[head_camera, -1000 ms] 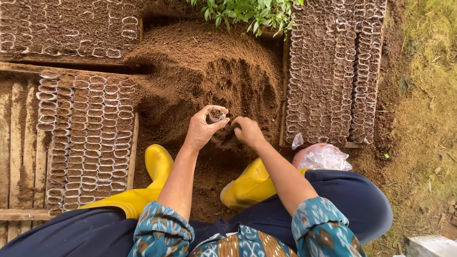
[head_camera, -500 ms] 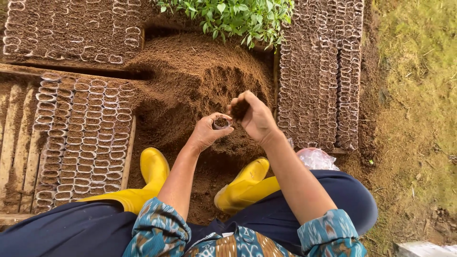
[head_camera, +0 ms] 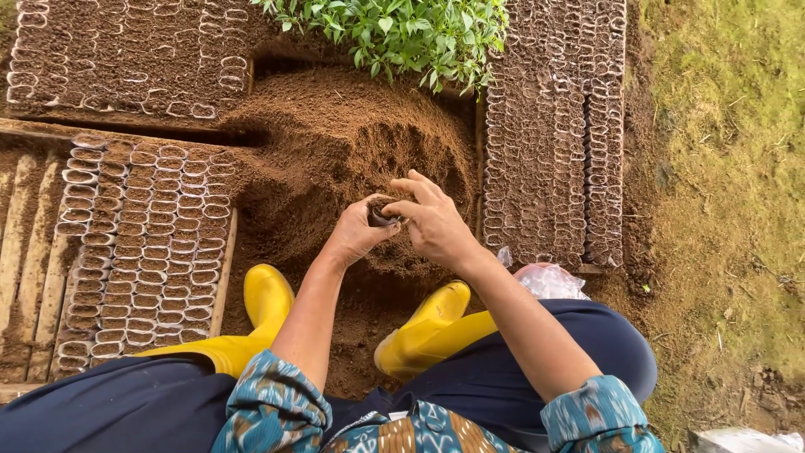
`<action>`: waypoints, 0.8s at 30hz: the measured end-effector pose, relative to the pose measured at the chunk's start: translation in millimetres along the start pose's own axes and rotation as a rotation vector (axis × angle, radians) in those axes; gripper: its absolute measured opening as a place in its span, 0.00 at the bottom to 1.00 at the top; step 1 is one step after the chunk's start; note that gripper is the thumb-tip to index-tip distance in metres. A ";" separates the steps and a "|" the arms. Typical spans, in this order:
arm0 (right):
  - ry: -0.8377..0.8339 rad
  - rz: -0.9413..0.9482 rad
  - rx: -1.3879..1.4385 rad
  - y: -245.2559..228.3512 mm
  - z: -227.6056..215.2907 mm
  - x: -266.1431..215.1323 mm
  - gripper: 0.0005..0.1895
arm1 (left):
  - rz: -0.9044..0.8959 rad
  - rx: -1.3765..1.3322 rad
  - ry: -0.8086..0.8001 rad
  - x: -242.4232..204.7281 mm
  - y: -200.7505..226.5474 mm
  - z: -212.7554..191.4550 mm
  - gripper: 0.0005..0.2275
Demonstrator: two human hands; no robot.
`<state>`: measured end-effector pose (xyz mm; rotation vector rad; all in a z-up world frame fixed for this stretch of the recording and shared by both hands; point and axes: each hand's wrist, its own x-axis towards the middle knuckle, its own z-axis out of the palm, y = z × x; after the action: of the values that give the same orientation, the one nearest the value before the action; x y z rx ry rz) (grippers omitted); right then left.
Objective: Filling individual seedling starter tubes with soil from a pile by hand
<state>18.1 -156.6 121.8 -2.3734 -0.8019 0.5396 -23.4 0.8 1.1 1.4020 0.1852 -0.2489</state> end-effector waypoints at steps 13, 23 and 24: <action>-0.001 0.068 -0.140 30.5 37.9 9.7 0.13 | -0.131 0.050 0.035 0.4 -7.4 8.7 0.23; 0.119 -0.013 -0.078 19.3 8.5 14.0 0.02 | -0.129 -0.732 -0.124 2.7 15.9 -13.2 0.41; 0.114 -0.015 -0.078 17.3 2.0 11.3 0.02 | -0.130 -0.735 -0.119 -0.5 17.7 -15.6 0.41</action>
<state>32.6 -159.9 107.3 -2.4425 -0.8016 0.3699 -18.7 18.9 15.5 0.6451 0.2387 -0.3292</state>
